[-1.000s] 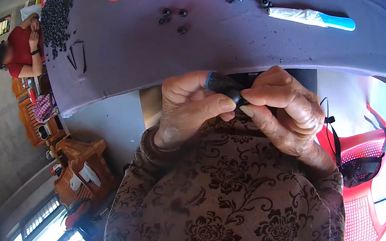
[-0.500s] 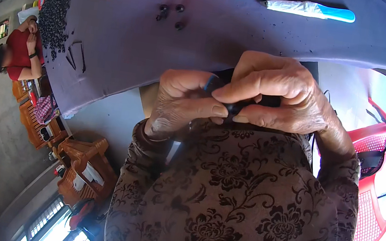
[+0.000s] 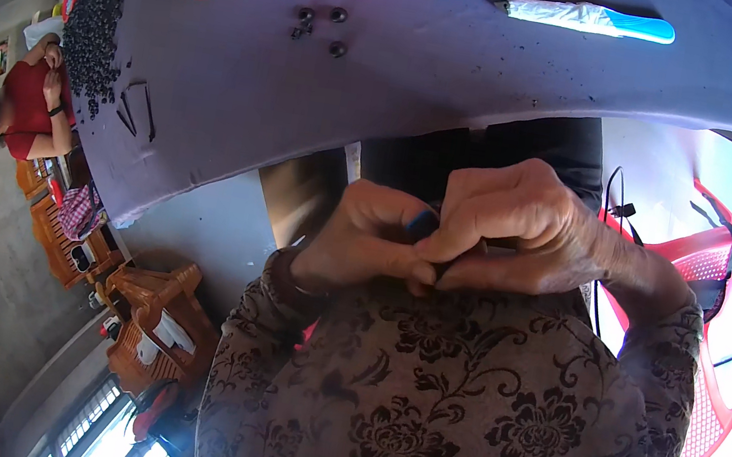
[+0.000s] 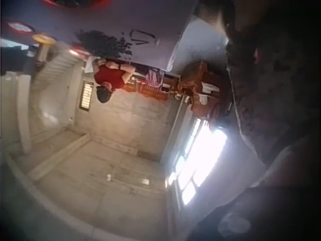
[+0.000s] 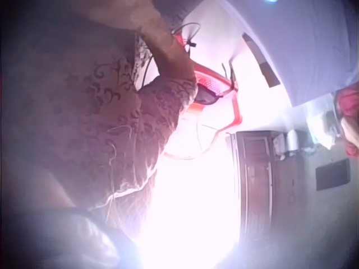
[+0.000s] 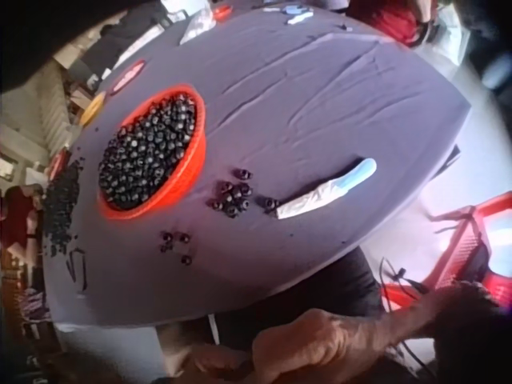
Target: Assembling small black plastic components by hand and with a manual tool at a table.
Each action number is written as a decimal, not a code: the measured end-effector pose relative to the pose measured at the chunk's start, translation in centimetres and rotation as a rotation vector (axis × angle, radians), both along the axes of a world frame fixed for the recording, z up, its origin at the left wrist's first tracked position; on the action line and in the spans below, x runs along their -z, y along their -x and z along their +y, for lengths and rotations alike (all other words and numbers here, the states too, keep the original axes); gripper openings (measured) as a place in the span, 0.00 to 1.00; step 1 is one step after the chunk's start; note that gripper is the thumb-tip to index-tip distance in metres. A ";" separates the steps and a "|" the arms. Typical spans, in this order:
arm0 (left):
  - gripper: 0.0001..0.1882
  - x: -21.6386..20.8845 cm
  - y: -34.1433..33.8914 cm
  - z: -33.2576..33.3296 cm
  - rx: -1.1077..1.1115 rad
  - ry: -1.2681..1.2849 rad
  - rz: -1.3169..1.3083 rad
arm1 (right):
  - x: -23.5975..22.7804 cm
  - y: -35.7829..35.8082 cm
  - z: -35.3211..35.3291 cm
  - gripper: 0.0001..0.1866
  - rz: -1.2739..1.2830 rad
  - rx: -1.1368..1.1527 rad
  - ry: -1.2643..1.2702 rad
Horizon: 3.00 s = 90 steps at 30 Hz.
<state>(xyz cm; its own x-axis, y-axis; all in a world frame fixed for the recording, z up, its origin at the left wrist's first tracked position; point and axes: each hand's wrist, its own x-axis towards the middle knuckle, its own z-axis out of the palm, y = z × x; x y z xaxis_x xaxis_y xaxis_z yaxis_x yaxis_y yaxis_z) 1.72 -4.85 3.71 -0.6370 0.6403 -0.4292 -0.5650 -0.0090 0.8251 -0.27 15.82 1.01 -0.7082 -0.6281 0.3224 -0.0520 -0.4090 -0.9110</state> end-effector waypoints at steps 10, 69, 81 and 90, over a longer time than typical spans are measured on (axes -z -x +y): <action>0.15 3.6 1.2 1.9 -0.346 -0.435 -0.257 | 1.5 1.7 -0.7 0.12 -0.226 0.173 -0.072; 0.10 -0.7 3.0 4.2 -0.451 -0.280 0.166 | -0.1 -0.5 1.9 0.19 0.450 0.628 -0.291; 0.15 -0.1 2.7 4.1 -0.455 -0.263 0.263 | 0.2 -0.7 1.1 0.18 0.502 0.749 -0.328; 0.18 0.1 2.5 4.3 -0.521 -0.211 0.339 | 0.1 -0.8 0.8 0.18 0.456 0.742 -0.327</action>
